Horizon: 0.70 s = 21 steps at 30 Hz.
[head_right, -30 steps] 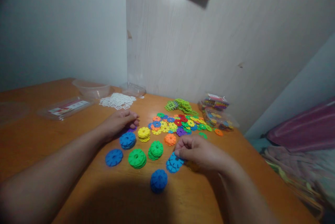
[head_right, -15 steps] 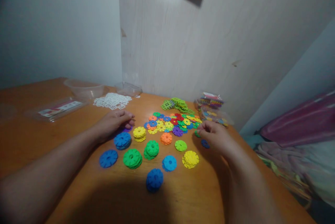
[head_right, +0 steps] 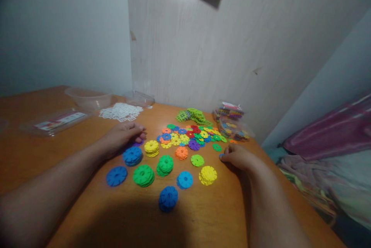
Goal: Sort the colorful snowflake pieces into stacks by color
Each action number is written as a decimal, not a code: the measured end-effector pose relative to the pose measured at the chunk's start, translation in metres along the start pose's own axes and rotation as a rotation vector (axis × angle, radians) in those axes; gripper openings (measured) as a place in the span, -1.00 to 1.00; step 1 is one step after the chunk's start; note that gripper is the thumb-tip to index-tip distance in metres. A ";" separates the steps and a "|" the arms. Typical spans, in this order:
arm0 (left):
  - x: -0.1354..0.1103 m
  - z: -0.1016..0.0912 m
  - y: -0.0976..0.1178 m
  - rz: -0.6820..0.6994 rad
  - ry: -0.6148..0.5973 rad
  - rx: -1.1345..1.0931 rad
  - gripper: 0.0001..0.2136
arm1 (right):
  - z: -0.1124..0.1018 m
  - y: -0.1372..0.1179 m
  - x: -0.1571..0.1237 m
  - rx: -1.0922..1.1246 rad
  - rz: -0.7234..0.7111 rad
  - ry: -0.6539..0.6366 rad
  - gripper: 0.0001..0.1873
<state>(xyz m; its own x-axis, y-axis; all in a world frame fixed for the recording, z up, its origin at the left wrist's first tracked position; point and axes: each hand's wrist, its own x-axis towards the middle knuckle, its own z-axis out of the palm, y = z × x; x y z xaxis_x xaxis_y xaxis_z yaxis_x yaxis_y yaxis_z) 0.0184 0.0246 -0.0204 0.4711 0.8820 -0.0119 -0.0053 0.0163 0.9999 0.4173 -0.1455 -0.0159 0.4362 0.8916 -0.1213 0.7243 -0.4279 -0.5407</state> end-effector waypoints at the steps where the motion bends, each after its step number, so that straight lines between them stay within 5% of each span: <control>1: 0.000 0.000 0.000 0.001 -0.002 -0.001 -0.76 | -0.001 0.000 0.001 -0.010 0.009 -0.032 -0.72; 14: -0.002 0.003 0.004 -0.005 0.017 0.017 -0.77 | 0.001 0.001 0.003 -0.002 0.013 -0.061 -0.69; 21: -0.001 0.003 0.003 -0.001 0.023 0.028 -0.78 | -0.004 -0.019 -0.006 0.207 -0.099 0.096 -0.75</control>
<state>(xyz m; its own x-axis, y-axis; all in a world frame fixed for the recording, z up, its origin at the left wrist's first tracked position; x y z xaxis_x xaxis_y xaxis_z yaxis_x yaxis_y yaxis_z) 0.0207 0.0226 -0.0170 0.4507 0.8926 -0.0125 0.0203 0.0038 0.9998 0.4025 -0.1432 -0.0015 0.4240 0.9055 0.0152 0.6458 -0.2905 -0.7061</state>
